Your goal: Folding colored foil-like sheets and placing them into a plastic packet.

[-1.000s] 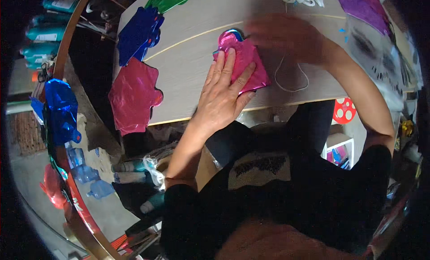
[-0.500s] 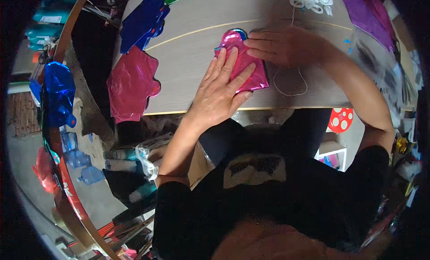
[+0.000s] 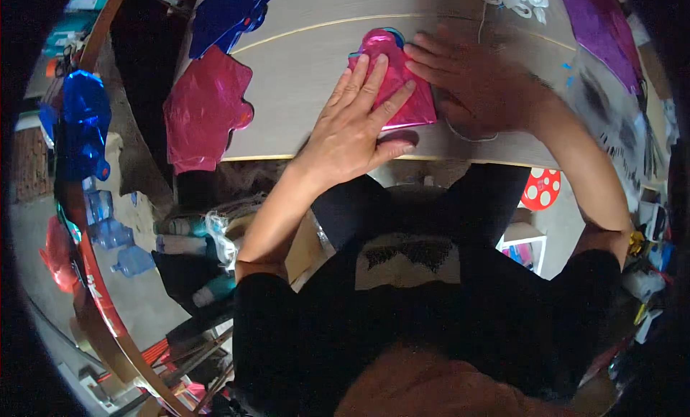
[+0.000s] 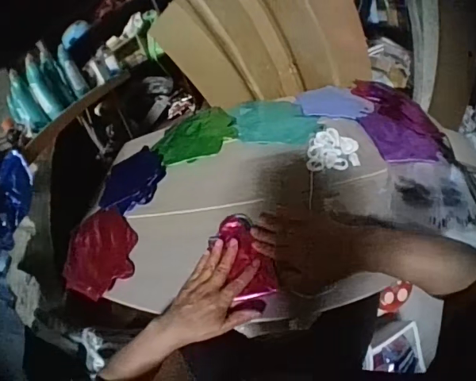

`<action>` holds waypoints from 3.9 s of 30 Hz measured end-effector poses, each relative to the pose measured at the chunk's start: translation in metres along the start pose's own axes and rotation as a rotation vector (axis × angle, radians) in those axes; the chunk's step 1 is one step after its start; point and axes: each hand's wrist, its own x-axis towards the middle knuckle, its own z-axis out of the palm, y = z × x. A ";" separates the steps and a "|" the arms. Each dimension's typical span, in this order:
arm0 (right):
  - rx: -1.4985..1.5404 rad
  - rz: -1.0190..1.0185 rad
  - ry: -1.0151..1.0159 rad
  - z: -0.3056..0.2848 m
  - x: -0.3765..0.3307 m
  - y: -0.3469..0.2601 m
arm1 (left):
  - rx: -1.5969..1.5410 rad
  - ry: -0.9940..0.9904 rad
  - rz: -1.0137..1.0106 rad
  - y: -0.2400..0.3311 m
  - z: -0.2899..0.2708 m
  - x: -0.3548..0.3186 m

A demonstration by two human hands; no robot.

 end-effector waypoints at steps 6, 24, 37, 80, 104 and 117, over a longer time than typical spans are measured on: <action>0.115 0.057 0.016 0.002 -0.005 -0.004 | 0.053 0.159 -0.103 0.019 -0.001 -0.034; 0.138 0.204 0.116 0.023 -0.004 -0.020 | -0.040 0.210 0.089 0.006 -0.009 -0.023; 0.100 0.216 0.127 0.017 -0.011 -0.030 | 0.023 0.003 0.080 0.014 -0.001 -0.013; 1.244 0.909 -0.004 -0.006 0.036 -0.030 | 0.092 0.351 -0.159 0.044 0.059 -0.043; 0.274 0.311 0.871 -0.008 0.011 -0.095 | -0.817 0.648 -0.259 -0.001 -0.009 -0.053; 0.430 0.382 0.923 0.014 -0.012 -0.100 | -0.651 0.631 -0.221 0.011 -0.003 -0.046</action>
